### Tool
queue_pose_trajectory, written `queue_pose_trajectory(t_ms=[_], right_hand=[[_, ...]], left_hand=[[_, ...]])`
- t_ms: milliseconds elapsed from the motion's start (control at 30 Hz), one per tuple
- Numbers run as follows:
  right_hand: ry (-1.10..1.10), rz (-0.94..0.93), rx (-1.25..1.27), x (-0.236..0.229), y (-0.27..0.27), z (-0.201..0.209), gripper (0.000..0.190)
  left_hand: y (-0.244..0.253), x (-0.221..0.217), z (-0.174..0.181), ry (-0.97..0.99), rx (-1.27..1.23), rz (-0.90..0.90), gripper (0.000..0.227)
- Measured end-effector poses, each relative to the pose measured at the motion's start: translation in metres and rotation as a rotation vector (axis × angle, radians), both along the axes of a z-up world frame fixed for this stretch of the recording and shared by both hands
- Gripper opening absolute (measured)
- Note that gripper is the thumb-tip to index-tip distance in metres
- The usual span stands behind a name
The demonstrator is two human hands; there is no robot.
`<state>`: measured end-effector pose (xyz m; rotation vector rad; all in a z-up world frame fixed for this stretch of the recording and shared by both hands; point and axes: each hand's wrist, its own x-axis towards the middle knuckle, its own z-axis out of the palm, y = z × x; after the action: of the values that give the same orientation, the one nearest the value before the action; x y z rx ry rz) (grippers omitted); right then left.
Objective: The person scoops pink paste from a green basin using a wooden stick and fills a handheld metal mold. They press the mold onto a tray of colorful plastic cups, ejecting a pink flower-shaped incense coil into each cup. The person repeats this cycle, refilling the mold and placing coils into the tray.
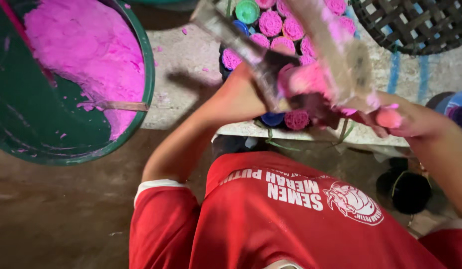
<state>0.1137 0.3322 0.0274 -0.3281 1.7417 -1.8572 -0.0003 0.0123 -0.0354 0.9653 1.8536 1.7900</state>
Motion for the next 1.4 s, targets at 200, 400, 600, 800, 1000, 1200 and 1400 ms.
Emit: queue_pose_trajectory(t_ms=[200,400,600,800,1000,1200,1400], right_hand=[[0.036,-0.183,-0.044,0.011,0.016,-0.029,0.107],[0.026,-0.383,-0.103,0.027,-0.001,-0.050,0.108],[0.136,-0.426,-0.092,0.047,-0.008,-0.069,0.112],[0.068,-0.502,-0.094,0.063,-0.012,-0.083,0.110],[0.057,-0.594,-0.170,0.083,-0.015,-0.094,0.126],[0.096,-0.621,-0.170,0.088,-0.010,-0.098,0.122],[0.114,-0.617,-0.131,0.085,-0.011,-0.095,0.120]], left_hand=[[0.015,0.010,-0.091,0.494,-0.361,0.289,0.045],[-0.003,0.039,-0.142,0.658,-0.776,0.293,0.023],[-0.007,0.039,-0.138,0.555,-0.558,0.289,0.023],[0.017,0.030,-0.132,0.582,-0.517,0.259,0.039],[0.025,0.030,-0.144,0.835,-0.757,0.044,0.074],[0.033,0.024,-0.158,0.803,-0.744,-0.049,0.085],[0.034,0.016,-0.160,0.821,-0.741,-0.070,0.089]])
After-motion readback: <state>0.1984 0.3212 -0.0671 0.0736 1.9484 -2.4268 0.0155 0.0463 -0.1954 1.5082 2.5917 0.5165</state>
